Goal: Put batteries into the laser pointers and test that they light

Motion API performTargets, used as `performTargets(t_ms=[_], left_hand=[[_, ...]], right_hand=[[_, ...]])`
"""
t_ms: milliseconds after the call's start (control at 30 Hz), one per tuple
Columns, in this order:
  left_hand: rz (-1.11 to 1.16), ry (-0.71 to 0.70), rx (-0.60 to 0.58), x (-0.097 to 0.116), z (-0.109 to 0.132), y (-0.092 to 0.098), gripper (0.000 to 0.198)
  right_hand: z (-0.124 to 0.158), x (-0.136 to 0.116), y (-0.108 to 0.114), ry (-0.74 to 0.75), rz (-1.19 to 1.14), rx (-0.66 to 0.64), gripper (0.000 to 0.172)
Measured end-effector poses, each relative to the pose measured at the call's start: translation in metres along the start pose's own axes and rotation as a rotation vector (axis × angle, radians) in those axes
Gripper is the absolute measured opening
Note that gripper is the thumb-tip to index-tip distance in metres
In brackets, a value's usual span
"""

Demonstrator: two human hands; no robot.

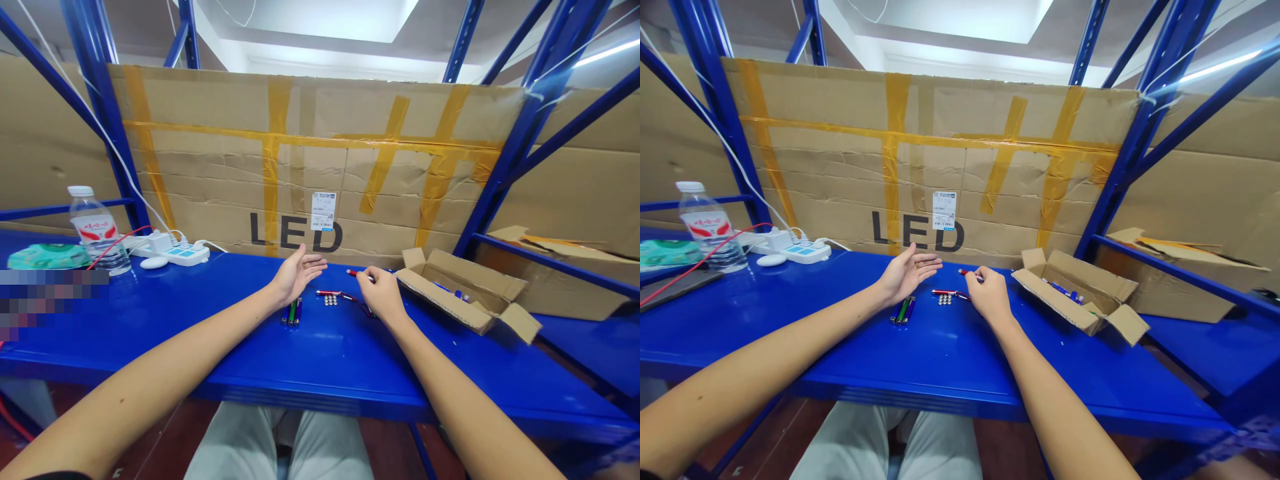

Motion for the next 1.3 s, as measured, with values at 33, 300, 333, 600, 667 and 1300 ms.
performTargets(t_ms=[33, 300, 333, 600, 667, 1300], left_hand=[[-0.002, 0.0, 0.002, 0.0001, 0.0002, -0.0002, 0.058], [-0.011, 0.003, -0.012, -0.0025, -0.001, 0.0008, 0.054], [-0.01, 0.004, -0.01, -0.0028, -0.0012, 0.0011, 0.053], [-0.016, -0.005, -0.025, -0.0025, 0.0, -0.0007, 0.054], [-0.016, -0.003, -0.023, -0.0027, 0.0002, -0.0007, 0.054], [-0.021, 0.003, -0.053, -0.0006, 0.0014, -0.0026, 0.062]], right_hand=[[-0.0001, -0.0003, 0.0003, 0.004, -0.008, 0.002, 0.029], [0.0, -0.0019, 0.0015, 0.001, -0.027, 0.006, 0.029], [-0.0001, -0.0016, 0.0012, -0.001, -0.023, 0.003, 0.029], [-0.0002, -0.0001, -0.0008, 0.009, -0.069, -0.025, 0.03], [0.0, -0.0006, -0.0012, 0.011, -0.078, -0.034, 0.03], [0.0016, -0.0038, -0.0065, 0.039, 0.003, -0.134, 0.025]])
Point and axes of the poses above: each hand's wrist, its own z-axis away from the middle knuckle, its own y-axis out of the back of the hand, x = y × z, the point moved 5 cm from there along -z, towards the middle knuckle, and after that the axes turned 3 degrees about -y, right-handed, at the moved point
